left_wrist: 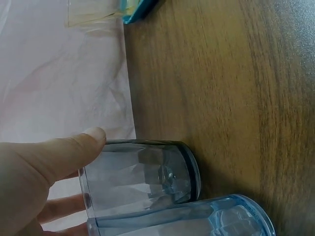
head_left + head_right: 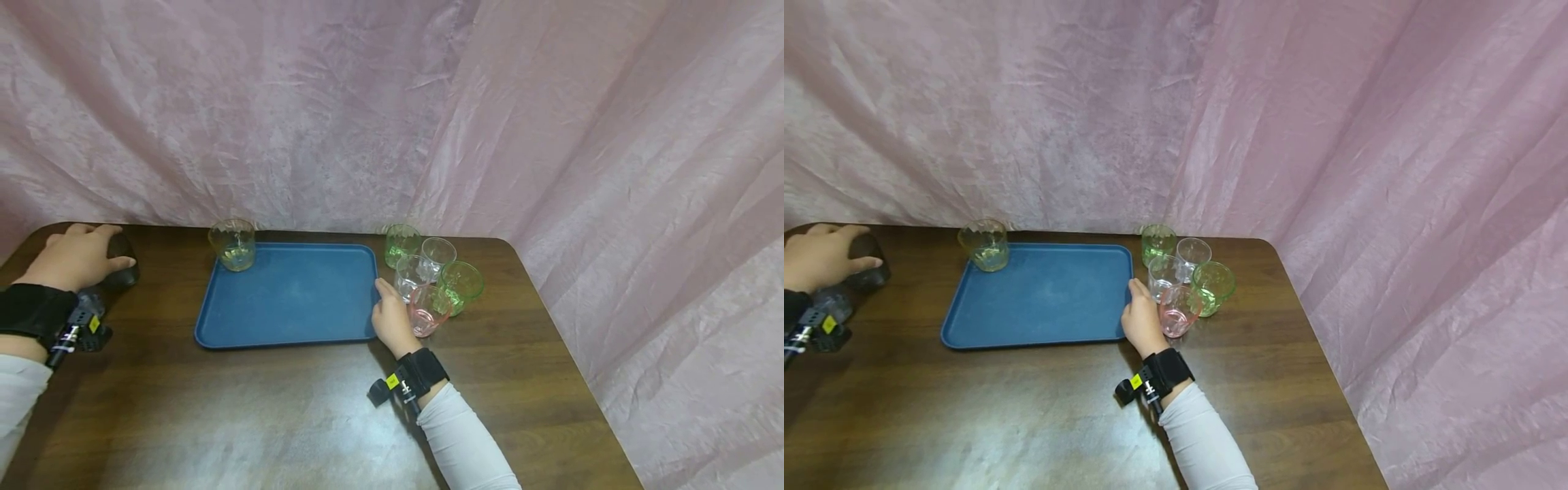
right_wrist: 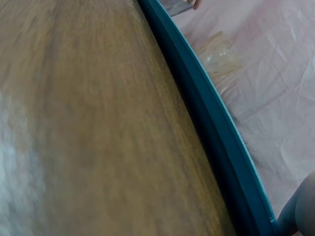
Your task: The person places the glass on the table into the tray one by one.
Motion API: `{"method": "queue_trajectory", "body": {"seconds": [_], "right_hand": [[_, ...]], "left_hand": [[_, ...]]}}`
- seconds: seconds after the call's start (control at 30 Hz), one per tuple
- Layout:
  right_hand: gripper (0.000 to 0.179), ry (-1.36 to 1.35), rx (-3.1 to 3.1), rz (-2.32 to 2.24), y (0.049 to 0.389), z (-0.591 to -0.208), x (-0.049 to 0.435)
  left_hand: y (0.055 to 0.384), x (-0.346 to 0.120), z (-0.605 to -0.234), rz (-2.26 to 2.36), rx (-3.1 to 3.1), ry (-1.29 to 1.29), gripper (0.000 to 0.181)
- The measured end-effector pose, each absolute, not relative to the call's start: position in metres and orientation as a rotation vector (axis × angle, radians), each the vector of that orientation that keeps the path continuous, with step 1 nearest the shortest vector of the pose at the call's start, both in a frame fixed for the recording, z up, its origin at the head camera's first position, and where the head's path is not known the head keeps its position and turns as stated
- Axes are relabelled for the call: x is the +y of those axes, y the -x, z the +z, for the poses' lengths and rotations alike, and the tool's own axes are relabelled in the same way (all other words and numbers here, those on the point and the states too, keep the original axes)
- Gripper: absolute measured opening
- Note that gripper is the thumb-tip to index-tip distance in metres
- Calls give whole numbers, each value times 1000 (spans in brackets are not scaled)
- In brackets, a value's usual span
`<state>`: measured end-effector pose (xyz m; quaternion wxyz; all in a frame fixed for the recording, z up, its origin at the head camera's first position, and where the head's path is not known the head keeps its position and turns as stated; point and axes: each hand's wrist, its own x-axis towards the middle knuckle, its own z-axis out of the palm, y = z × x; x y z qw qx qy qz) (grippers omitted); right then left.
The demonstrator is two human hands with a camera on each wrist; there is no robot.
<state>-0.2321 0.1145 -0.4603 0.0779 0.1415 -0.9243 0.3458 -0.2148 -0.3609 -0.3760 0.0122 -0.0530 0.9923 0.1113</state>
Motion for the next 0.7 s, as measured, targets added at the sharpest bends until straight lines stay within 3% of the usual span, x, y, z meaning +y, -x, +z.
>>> {"method": "queue_trajectory", "body": {"seconds": [0.7], "right_hand": [[45, -426, -2770, 1034, 233, -460, 114]], "left_hand": [[208, -356, -372, 377, 3145, 136, 70]]}}
